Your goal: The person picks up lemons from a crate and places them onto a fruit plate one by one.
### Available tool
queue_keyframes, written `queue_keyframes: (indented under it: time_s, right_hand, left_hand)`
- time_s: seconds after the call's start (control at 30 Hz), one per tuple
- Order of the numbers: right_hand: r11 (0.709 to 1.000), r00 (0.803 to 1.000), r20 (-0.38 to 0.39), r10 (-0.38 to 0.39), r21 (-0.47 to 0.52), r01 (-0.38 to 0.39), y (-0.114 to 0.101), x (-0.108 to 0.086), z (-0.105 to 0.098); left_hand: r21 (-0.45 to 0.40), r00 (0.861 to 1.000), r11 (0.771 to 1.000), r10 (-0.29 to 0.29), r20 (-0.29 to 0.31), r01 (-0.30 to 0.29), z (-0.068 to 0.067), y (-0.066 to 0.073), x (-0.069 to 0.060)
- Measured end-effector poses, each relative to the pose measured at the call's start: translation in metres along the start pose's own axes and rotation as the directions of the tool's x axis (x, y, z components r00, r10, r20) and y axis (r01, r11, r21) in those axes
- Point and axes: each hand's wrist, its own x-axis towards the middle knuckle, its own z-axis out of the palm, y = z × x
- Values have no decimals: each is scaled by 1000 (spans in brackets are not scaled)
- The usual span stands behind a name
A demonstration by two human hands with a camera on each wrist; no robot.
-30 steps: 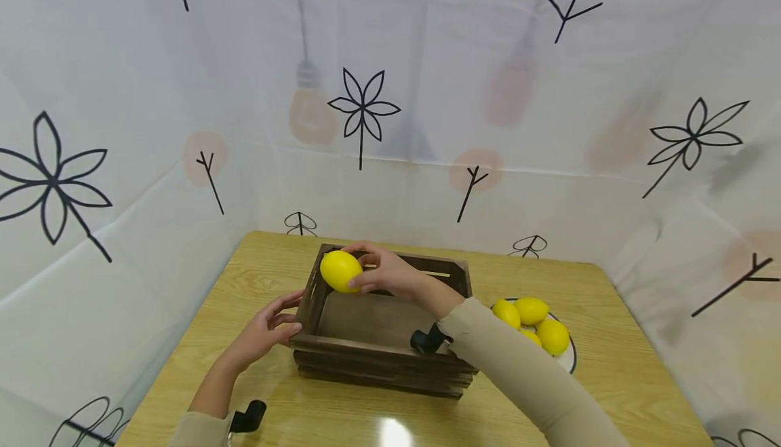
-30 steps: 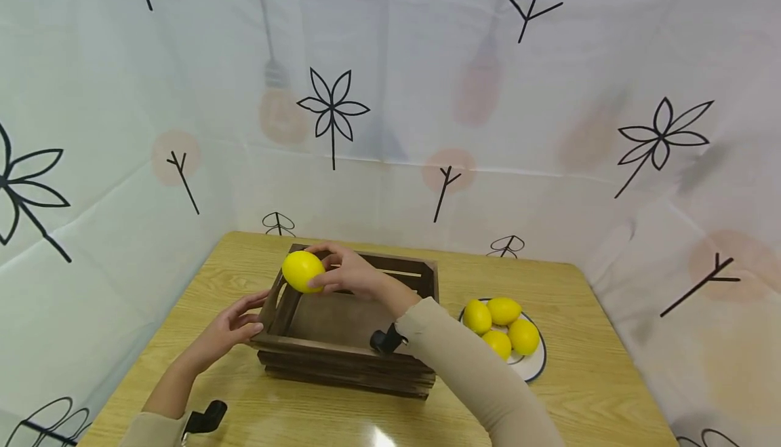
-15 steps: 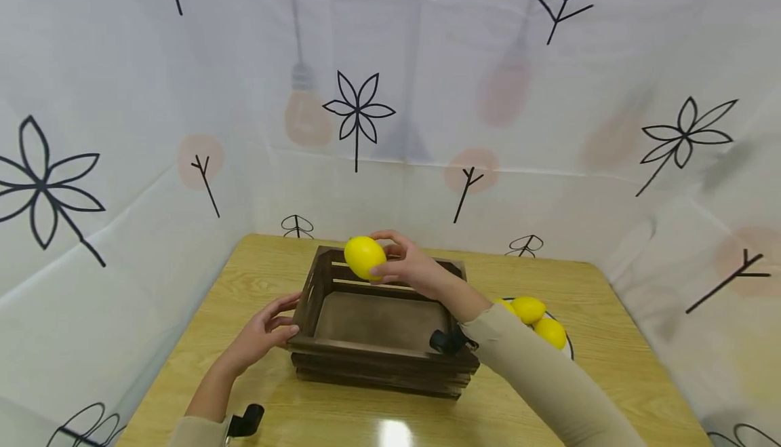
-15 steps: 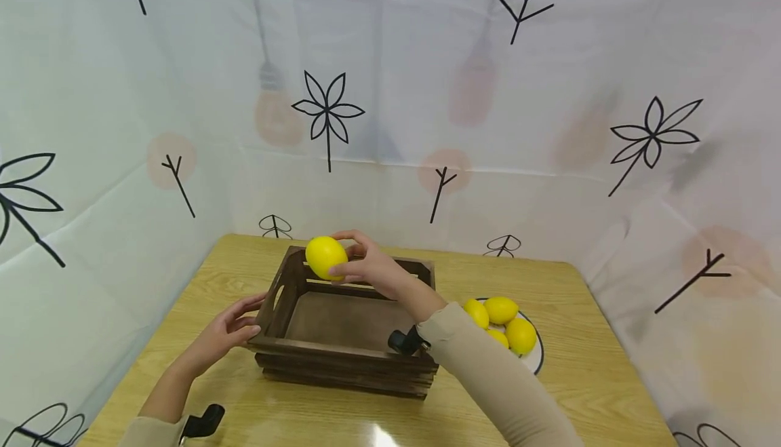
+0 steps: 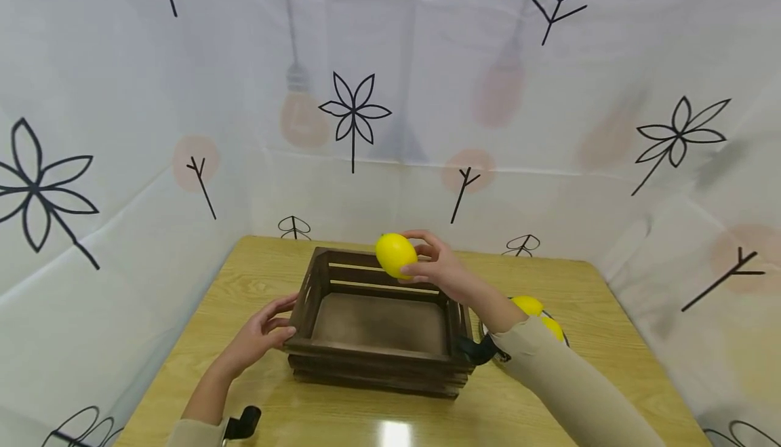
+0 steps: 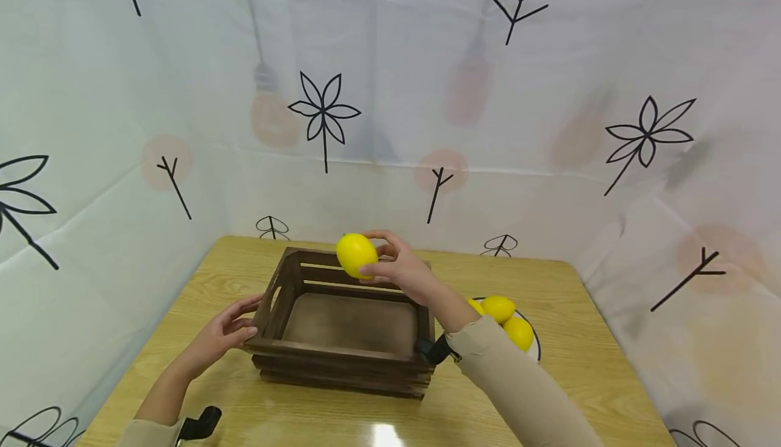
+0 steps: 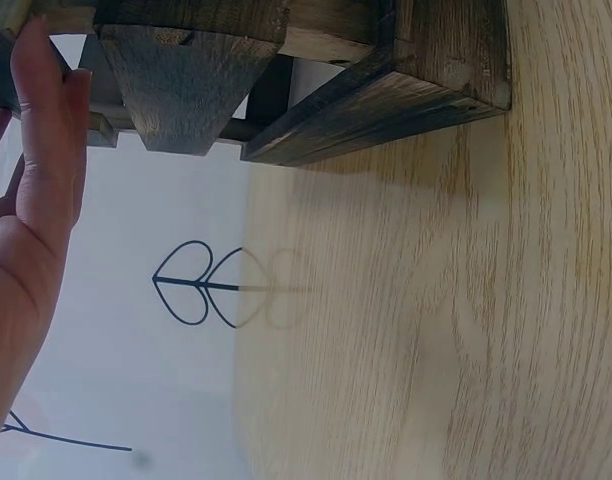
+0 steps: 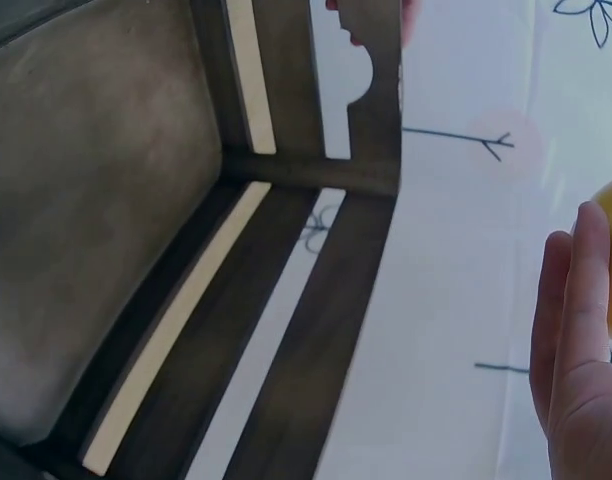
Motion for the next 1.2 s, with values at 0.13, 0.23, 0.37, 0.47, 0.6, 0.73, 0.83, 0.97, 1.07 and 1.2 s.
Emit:
queue_keyframes:
  time_s: [0.13,0.23,0.37,0.47,0.6,0.73,0.83,0.97,1.07,1.2]
  right_hand:
    - [1000,999,-32,-10,8,10,0,-8,-7]
    - [1000,999,-45,-12,-4,12,0,-13,-12]
    - [1000,998,-54,-12,-26,10,0,-19,-18]
    - [999,998,-60,-16,-34,14,-1,-23,-23]
    - [999,997,-65,-32,-46,29,-3,-30,-29]
    - [998,996,-68,-50,-40,47,-6,-37,-35]
    - [998,995,-80,-52,-32,49,-5,-43,-40]
    - [998,994,-97,-45,-38,42,-3,-51,-47]
    - [998,993,-105,-47,-39,43,0,-56,-53]
    - [997,989,-128,-67,-33,63,4,-63,-62]
  left_hand:
    - [-2,1000,1000,-4,0,4,0,0,-1]
    - [1,1000,1000,-7,0,7,0,0,-1]
    - [7,1000,1000,-10,-4,10,1,0,-1]
    - [6,1000,1000,-8,-7,9,1,0,-1]
    - [11,1000,1000,19,2,-19,1,-1,0]
    - [21,999,999,32,0,-32,2,-2,0]
    - [17,1000,1000,20,-8,-19,2,-2,0]
    - [4,1000,1000,12,-6,-12,2,-1,-1]
    - [-3,1000,1000,17,-1,-17,3,0,-2]
    - [0,1000,1000,22,2,-22,3,1,-2]
